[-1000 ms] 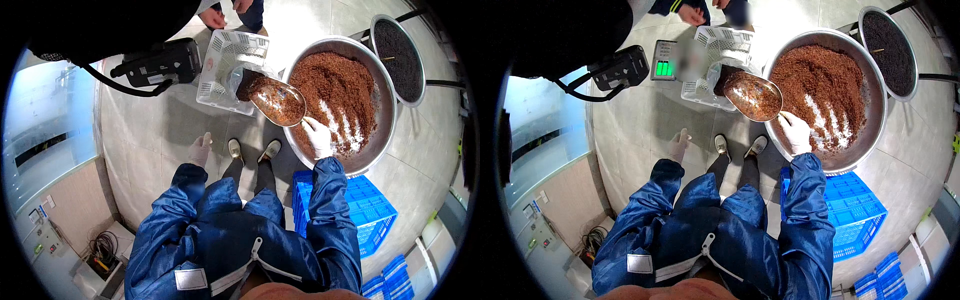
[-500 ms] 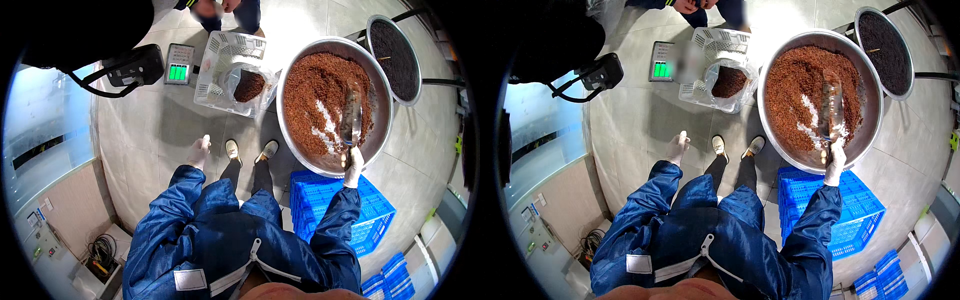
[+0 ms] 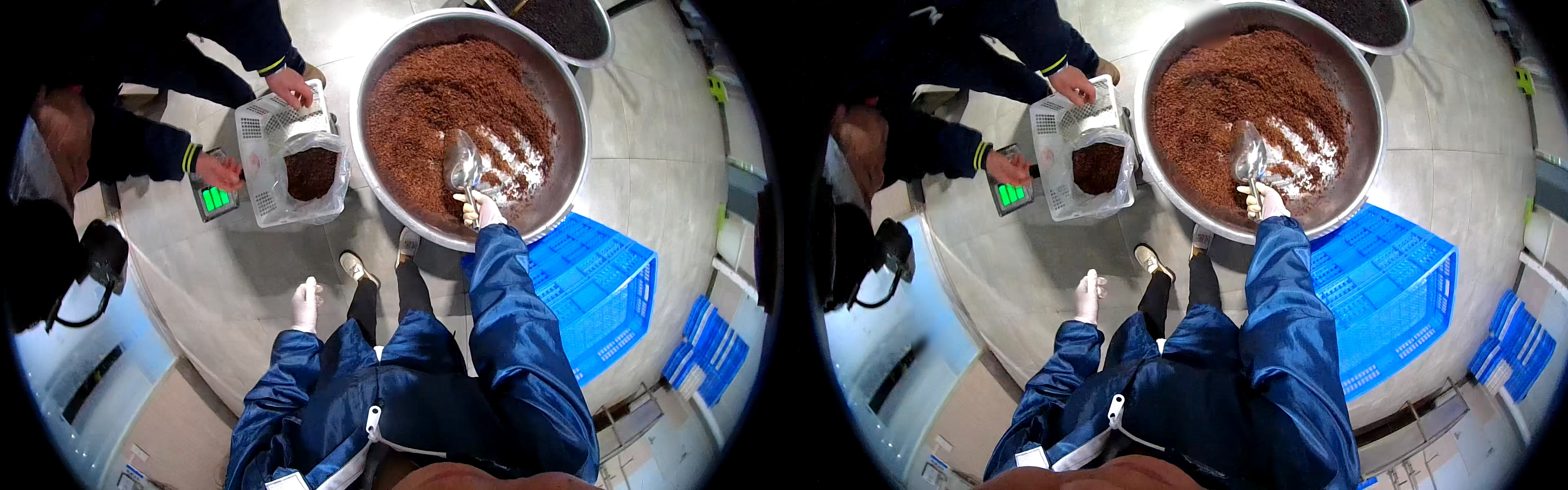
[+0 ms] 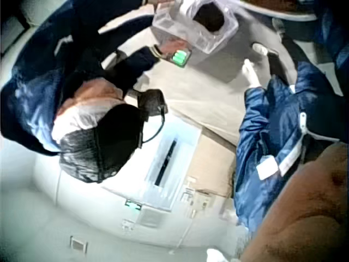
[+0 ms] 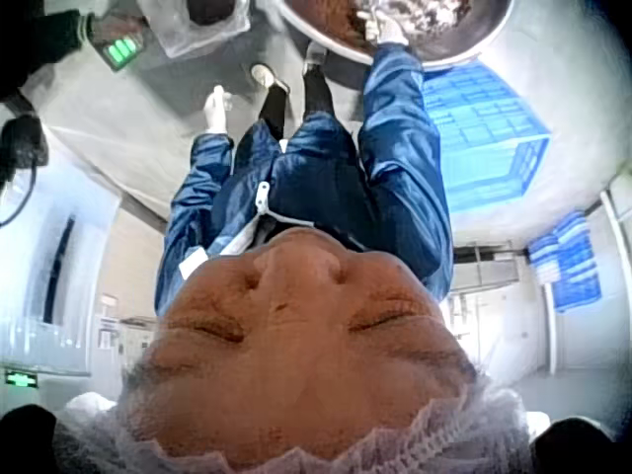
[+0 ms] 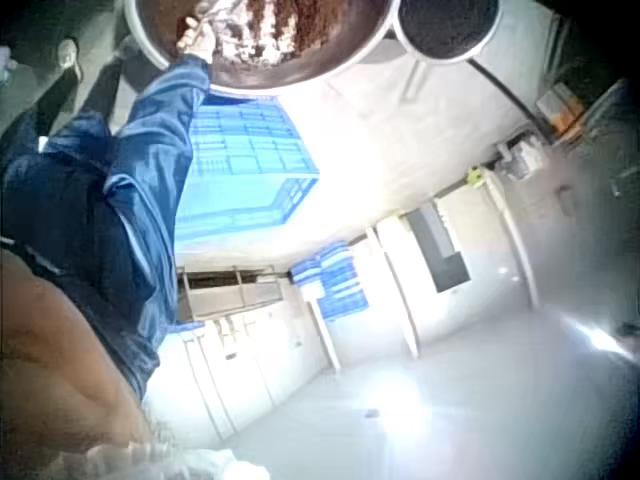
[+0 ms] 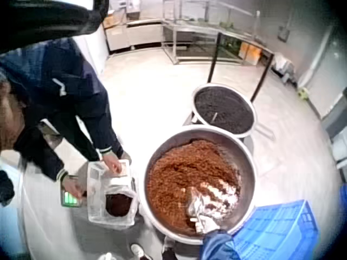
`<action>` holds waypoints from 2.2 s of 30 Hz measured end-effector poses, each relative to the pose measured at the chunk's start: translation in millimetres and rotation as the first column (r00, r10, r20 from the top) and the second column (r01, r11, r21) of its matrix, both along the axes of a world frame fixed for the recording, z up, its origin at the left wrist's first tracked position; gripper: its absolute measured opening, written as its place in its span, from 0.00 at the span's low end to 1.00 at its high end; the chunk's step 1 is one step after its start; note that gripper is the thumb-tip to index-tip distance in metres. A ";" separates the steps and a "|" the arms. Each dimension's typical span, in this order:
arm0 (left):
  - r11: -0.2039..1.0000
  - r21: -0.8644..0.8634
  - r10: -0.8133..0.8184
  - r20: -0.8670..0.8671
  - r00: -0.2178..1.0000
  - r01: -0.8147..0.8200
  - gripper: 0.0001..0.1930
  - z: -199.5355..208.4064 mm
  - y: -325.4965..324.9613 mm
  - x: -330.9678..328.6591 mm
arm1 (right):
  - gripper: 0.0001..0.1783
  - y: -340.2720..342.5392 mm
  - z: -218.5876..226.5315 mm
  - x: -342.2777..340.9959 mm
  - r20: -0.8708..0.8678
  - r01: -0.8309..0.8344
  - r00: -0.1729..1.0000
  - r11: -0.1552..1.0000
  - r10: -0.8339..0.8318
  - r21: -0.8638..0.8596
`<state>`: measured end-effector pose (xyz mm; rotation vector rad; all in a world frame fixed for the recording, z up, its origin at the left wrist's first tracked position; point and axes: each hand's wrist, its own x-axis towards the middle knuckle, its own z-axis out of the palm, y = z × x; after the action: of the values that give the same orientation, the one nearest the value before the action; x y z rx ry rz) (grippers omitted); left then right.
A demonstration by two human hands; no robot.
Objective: The person scoops a brown granular material from a large metal bowl into a plastic bag held by another person. The filled bag is then placed on a digital scale for weighing.
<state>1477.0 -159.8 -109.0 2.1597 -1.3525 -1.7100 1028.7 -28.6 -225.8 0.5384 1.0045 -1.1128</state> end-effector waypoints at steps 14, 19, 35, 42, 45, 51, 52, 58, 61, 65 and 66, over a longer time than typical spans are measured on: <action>0.894 0.313 -0.277 -0.171 0.945 0.319 0.19 -55.8 8.2 -120.9 | 0.12 50.9 46.6 -25.8 -0.719 -0.053 0.585 0.902 0.377 0.429; 0.949 0.197 -0.235 -0.072 0.969 0.245 0.26 -163.6 -12.9 -130.1 | 0.14 62.6 61.5 -52.3 -0.623 -0.070 0.500 0.746 0.601 0.663; 0.912 -0.401 -0.107 -0.038 0.993 0.083 0.31 -196.8 -141.3 -254.1 | 0.17 55.2 -125.0 -135.8 -0.639 0.410 0.160 0.538 0.753 0.737; 0.910 -0.412 -0.120 -0.146 0.982 0.050 0.23 -201.8 -142.4 -253.8 | 0.24 -70.1 -160.7 -196.8 -0.941 0.212 0.156 0.920 0.301 0.329; 0.923 -0.382 -0.120 -0.155 0.981 0.053 0.24 -207.6 -144.4 -259.0 | 0.24 -94.6 -166.6 -207.8 -0.849 0.121 0.003 0.842 0.529 0.525; 0.929 -0.370 -0.084 -0.137 0.987 0.028 0.27 -209.5 -141.4 -251.9 | 0.16 -94.2 -118.5 -174.0 -0.874 -0.055 -0.064 0.873 0.482 0.485; 0.920 -0.381 -0.132 -0.083 0.988 0.091 0.29 -205.1 -142.8 -256.5 | 0.14 -89.7 -110.3 -167.9 -0.824 -0.078 -0.081 0.820 0.561 0.567; 0.935 -0.337 -0.122 -0.027 0.992 0.106 0.28 -202.4 -144.8 -260.9 | 0.12 -60.9 -35.5 -119.7 -0.796 -0.209 -0.254 0.772 0.550 0.600; 0.915 -0.384 -0.136 -0.011 0.991 0.121 0.25 -211.2 -144.6 -247.8 | 0.08 -46.1 -38.9 -114.9 -0.791 -0.341 -0.395 0.725 0.467 0.598; 0.919 -0.357 -0.166 0.030 0.986 0.165 0.25 -217.0 -146.2 -241.3 | 0.10 -35.6 -26.7 -126.8 -0.852 -0.203 -0.311 0.847 0.421 0.492; 0.887 -0.403 -0.205 0.087 0.975 0.223 0.25 -213.0 -145.3 -247.9 | 0.12 -24.0 -30.4 -131.2 -0.807 -0.206 -0.288 0.789 0.516 0.578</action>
<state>1229.1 -305.1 -322.0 1.8743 -1.8288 -1.2840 897.5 -52.7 -256.2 -0.8194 2.5359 -0.5869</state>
